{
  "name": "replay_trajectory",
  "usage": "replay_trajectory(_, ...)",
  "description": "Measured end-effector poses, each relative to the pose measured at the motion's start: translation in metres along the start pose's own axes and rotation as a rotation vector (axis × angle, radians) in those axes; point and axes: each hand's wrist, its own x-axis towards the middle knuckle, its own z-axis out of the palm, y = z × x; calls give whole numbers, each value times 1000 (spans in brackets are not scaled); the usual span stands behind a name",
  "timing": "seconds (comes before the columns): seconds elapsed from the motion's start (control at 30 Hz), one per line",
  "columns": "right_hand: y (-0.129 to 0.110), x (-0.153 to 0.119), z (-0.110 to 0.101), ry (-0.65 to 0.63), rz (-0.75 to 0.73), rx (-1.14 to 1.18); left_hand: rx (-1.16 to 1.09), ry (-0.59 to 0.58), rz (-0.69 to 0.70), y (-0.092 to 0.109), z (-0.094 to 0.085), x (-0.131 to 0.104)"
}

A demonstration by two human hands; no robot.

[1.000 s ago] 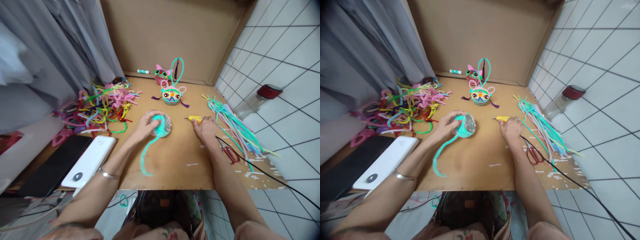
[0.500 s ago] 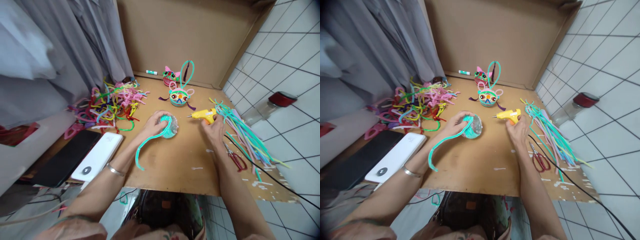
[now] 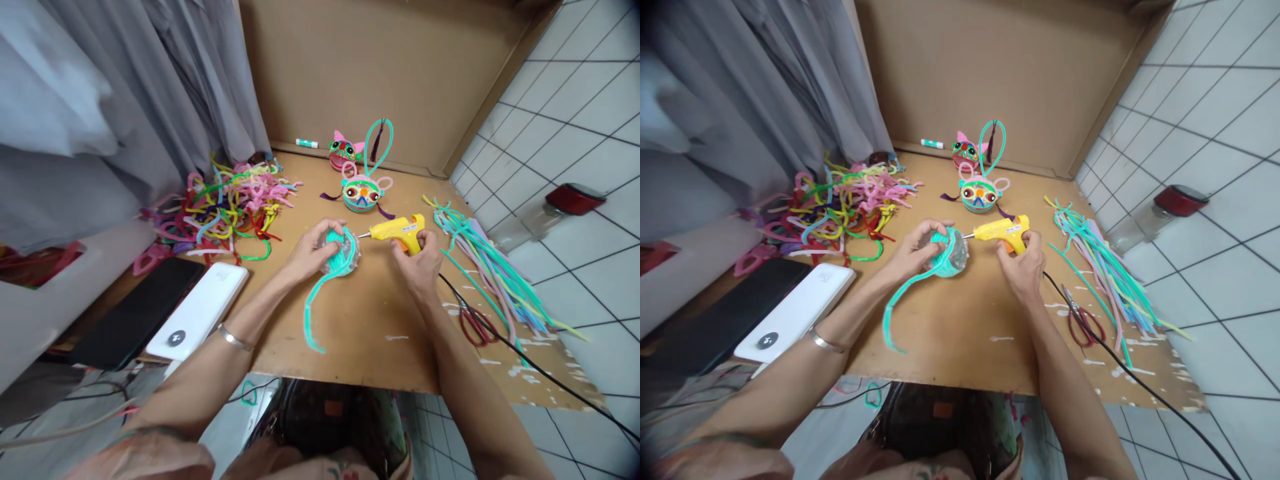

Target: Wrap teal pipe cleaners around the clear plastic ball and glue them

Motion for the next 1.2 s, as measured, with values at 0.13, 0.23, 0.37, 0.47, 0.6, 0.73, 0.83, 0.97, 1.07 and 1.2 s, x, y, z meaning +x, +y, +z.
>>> replay_trajectory(0.13,-4,-3,0,-2,4,18,75,-48,86,0,-4,1)
replay_trajectory(0.23,-3,-3,1,4,2,5,91,-72,88,-2,-5,1)
replay_trajectory(0.37,0,-2,2,10,45,1,97,-73,112,-7,-6,1)
replay_trajectory(0.47,2,-1,3,9,58,-2,123,-101,152,-9,-7,2)
replay_trajectory(0.6,2,-4,4,9,26,-22,159,-117,192,-7,-9,3)
replay_trajectory(0.73,0,-8,4,27,-11,-62,202,-124,167,-2,-10,2)
replay_trajectory(0.83,-1,-10,5,39,-37,-59,180,-107,109,1,-9,0)
replay_trajectory(0.97,-2,-13,5,69,-69,-54,132,-84,16,2,-7,-3)
replay_trajectory(1.07,-3,-15,6,78,-95,-33,91,-96,-35,1,-6,-3)
replay_trajectory(1.2,-4,-16,6,73,-113,-33,82,-91,5,-1,-7,-3)
